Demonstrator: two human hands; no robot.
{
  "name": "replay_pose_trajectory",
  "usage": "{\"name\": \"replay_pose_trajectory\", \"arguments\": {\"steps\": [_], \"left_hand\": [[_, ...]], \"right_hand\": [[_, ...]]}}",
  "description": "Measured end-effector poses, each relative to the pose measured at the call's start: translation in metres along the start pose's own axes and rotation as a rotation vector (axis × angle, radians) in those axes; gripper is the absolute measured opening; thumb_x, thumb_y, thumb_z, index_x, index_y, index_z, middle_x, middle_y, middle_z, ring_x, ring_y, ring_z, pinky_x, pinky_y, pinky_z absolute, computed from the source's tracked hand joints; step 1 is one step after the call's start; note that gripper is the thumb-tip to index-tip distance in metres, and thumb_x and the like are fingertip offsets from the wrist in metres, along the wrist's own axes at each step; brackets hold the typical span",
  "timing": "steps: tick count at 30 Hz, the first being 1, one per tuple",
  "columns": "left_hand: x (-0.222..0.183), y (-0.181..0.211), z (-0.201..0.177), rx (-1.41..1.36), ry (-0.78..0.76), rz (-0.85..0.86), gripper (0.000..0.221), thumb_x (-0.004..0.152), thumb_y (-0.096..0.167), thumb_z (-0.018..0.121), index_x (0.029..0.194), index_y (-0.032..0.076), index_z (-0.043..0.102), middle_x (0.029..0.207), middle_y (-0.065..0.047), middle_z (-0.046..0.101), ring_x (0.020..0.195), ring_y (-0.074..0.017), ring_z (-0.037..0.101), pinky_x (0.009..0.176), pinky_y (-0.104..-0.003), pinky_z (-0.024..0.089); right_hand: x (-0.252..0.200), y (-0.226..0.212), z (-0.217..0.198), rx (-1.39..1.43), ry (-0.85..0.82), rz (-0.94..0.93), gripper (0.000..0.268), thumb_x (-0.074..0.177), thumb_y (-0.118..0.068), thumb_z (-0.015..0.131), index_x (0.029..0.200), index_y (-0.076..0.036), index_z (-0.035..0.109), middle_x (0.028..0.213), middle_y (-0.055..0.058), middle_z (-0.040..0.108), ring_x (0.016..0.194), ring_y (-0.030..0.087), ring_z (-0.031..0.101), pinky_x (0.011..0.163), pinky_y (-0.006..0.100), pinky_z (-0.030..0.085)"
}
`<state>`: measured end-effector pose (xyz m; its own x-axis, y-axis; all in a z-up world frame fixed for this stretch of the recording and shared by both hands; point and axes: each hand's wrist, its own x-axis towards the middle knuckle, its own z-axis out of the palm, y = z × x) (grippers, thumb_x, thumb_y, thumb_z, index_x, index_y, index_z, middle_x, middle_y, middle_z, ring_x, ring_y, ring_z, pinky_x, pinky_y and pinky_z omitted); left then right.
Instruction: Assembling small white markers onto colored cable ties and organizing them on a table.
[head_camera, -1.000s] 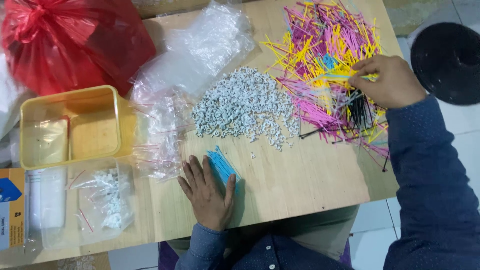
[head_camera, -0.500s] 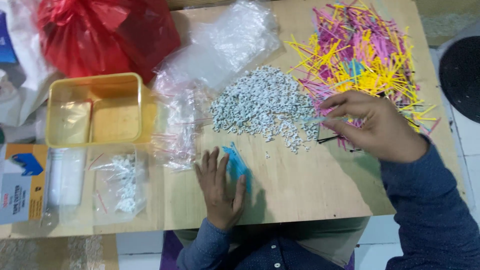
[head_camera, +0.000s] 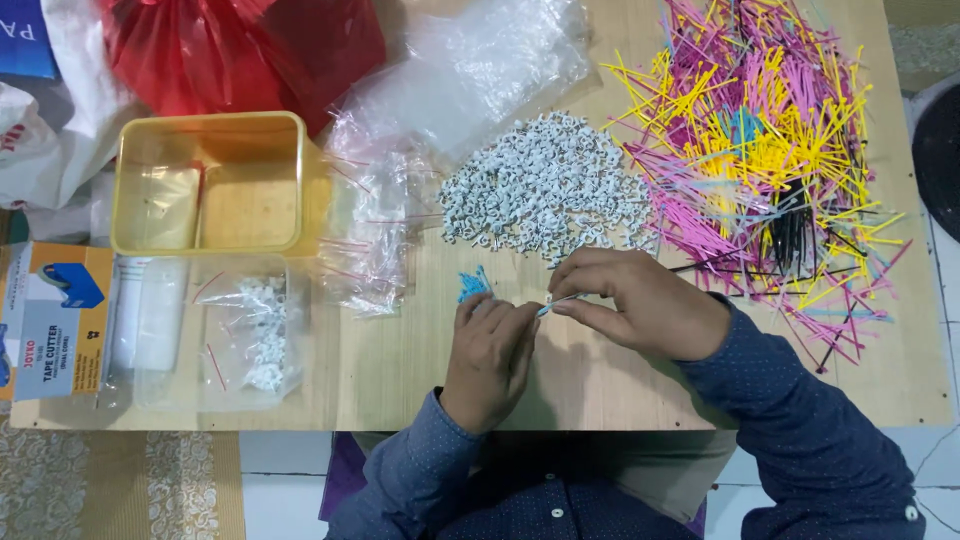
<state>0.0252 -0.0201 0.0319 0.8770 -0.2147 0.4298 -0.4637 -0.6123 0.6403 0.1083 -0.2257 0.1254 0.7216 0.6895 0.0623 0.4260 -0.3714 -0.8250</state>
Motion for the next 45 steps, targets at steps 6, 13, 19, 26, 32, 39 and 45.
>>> {"name": "replay_pose_trajectory", "arguments": {"steps": [6, 13, 19, 26, 32, 39, 45], "left_hand": [[-0.005, 0.006, -0.006, -0.277, 0.01, -0.153, 0.017, 0.103, 0.022, 0.058, 0.108, 0.017, 0.073, 0.082, 0.0, 0.072, 0.076, -0.0256, 0.072, 0.088, -0.044, 0.052], [0.005, 0.022, -0.021, -0.44, 0.012, -0.166, 0.02, 0.105, 0.017, 0.054, 0.107, 0.012, 0.073, 0.068, -0.006, 0.062, 0.071, -0.0314, 0.069, 0.088, -0.045, 0.052], [0.003, 0.021, -0.024, -0.466, 0.041, -0.201, 0.023, 0.105, 0.018, 0.053, 0.105, 0.01, 0.074, 0.061, -0.004, 0.059, 0.067, -0.0297, 0.067, 0.087, -0.045, 0.053], [-0.006, 0.015, -0.02, -0.48, 0.127, -0.227, 0.021, 0.105, 0.016, 0.054, 0.103, 0.009, 0.074, 0.068, -0.007, 0.066, 0.073, -0.031, 0.07, 0.087, -0.043, 0.054], [0.006, 0.023, -0.023, -0.46, 0.202, -0.245, 0.02, 0.104, 0.015, 0.056, 0.106, 0.01, 0.075, 0.084, -0.009, 0.075, 0.083, -0.0334, 0.072, 0.085, -0.043, 0.054], [0.004, 0.028, -0.009, -0.505, 0.213, -0.28, 0.022, 0.103, 0.011, 0.058, 0.113, 0.005, 0.077, 0.073, -0.014, 0.075, 0.073, -0.0333, 0.073, 0.077, -0.042, 0.056], [0.004, 0.025, -0.01, -0.351, 0.306, -0.205, 0.021, 0.103, 0.013, 0.061, 0.116, 0.007, 0.076, 0.076, -0.01, 0.067, 0.074, -0.0306, 0.066, 0.078, -0.038, 0.05]], "right_hand": [[-0.006, -0.002, -0.007, 0.127, 0.114, 0.079, 0.012, 0.093, -0.013, 0.072, 0.101, -0.011, 0.081, 0.101, 0.009, 0.08, 0.085, 0.024, 0.075, 0.067, 0.034, 0.057], [-0.008, 0.003, -0.004, 0.232, 0.243, 0.097, 0.009, 0.093, -0.007, 0.073, 0.097, -0.002, 0.078, 0.079, 0.012, 0.075, 0.07, 0.017, 0.065, 0.062, 0.03, 0.054], [-0.014, 0.017, -0.009, 0.247, 0.374, 0.104, 0.011, 0.094, -0.005, 0.073, 0.102, 0.0, 0.079, 0.078, 0.013, 0.074, 0.07, 0.015, 0.066, 0.063, 0.026, 0.054], [-0.027, 0.033, -0.016, 0.28, 0.428, 0.144, 0.013, 0.093, 0.0, 0.074, 0.105, 0.004, 0.076, 0.078, 0.014, 0.071, 0.075, 0.015, 0.066, 0.07, 0.027, 0.056], [-0.022, 0.017, -0.007, 0.265, 0.381, 0.129, 0.013, 0.091, -0.001, 0.075, 0.103, 0.003, 0.078, 0.074, 0.015, 0.071, 0.072, 0.016, 0.066, 0.067, 0.029, 0.056], [-0.009, 0.011, 0.01, 0.276, 0.35, 0.085, 0.011, 0.092, -0.004, 0.075, 0.1, 0.003, 0.078, 0.074, 0.015, 0.071, 0.069, 0.016, 0.063, 0.063, 0.029, 0.053], [-0.009, 0.006, 0.01, 0.281, 0.298, 0.106, 0.011, 0.092, -0.004, 0.073, 0.1, 0.003, 0.079, 0.073, 0.014, 0.071, 0.067, 0.016, 0.062, 0.06, 0.029, 0.052]]}}
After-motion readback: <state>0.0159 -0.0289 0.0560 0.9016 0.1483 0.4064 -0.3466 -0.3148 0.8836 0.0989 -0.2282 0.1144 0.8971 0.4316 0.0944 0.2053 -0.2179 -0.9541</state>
